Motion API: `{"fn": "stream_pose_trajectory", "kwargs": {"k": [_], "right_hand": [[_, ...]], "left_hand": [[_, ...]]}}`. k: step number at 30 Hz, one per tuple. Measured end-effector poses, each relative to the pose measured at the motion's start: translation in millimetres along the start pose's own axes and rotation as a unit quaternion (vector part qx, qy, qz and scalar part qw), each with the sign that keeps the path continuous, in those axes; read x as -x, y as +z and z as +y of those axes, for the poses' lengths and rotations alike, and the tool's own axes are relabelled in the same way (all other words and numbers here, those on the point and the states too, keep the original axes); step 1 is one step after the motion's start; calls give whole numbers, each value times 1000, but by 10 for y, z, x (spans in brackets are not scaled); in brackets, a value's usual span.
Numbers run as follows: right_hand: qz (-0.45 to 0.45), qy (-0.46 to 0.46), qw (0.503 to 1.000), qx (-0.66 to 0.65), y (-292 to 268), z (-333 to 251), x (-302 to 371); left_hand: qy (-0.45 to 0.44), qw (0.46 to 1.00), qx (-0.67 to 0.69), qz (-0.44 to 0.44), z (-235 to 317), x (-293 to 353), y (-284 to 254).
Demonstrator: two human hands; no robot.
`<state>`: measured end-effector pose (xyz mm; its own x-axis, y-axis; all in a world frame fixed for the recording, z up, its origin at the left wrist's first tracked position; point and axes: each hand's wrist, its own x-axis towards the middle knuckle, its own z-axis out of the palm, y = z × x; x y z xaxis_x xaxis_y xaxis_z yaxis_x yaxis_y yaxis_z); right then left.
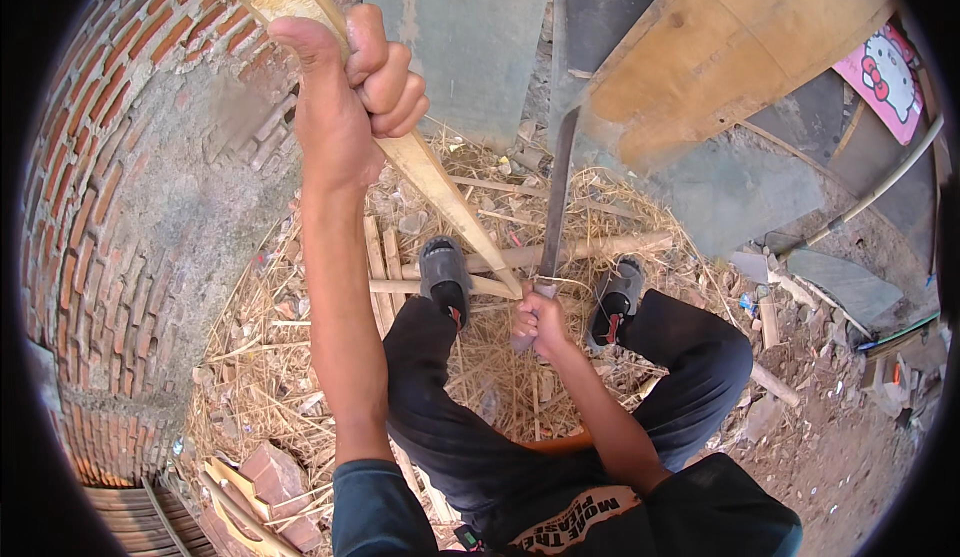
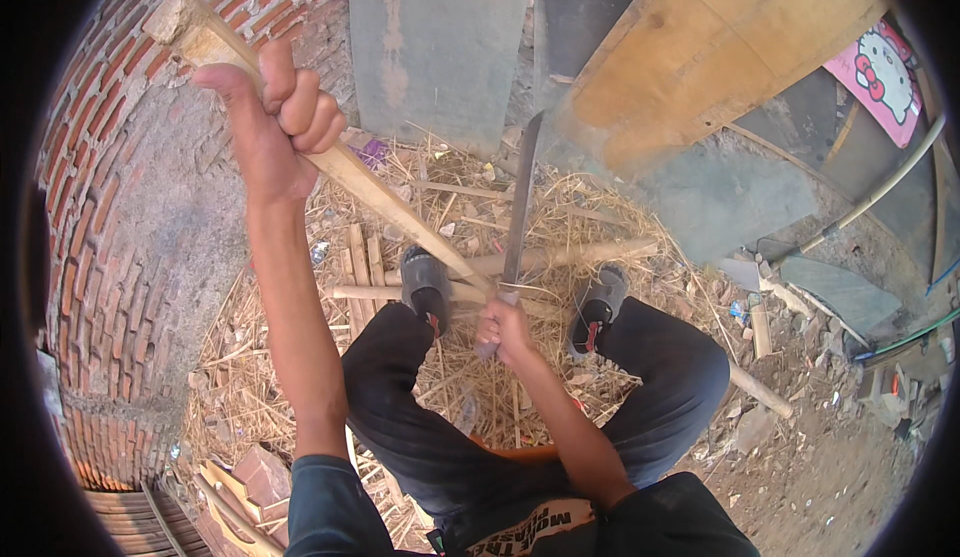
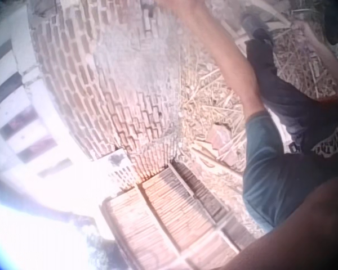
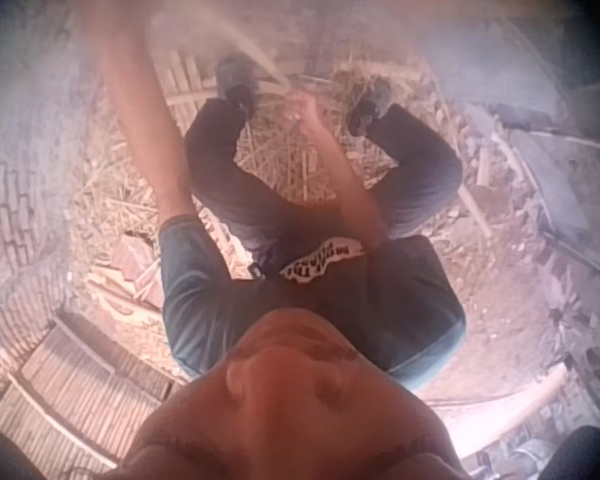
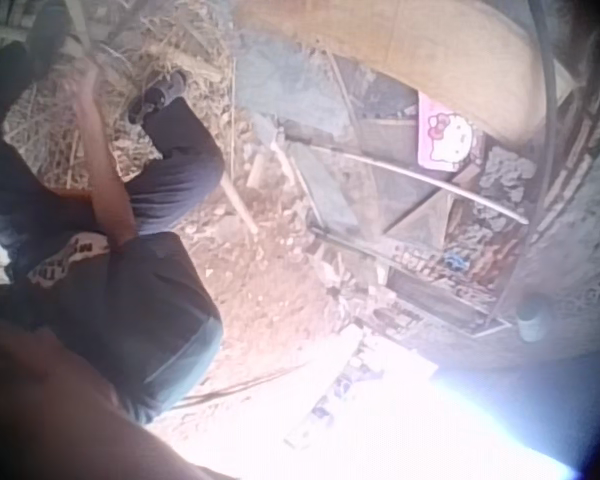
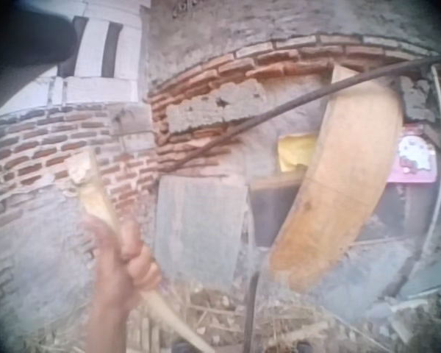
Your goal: The person sits on the ground and uses a large knife to shave and shape a long, thin piece of wood. They hold the wood with their left hand and repeatedly scrape the blade along its length to remove thin strips of material.
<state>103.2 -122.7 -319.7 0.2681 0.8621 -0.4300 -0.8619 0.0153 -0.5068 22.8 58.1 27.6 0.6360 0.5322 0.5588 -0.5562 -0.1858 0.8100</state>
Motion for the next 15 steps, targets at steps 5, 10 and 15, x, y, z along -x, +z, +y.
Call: {"fn": "stream_pose_trajectory", "kwargs": {"k": [5,10,15], "right_hand": [[-24,121,991,41,-121,-160,-213],[-26,-49,998,31,237,-507,5],[39,-30,992,115,38,36,31]], "left_hand": [[22,1000,-3,-3,13,38,-125],[11,1000,-11,3,19,59,-106],[9,1000,-7,16,-4,5,-26]]}}
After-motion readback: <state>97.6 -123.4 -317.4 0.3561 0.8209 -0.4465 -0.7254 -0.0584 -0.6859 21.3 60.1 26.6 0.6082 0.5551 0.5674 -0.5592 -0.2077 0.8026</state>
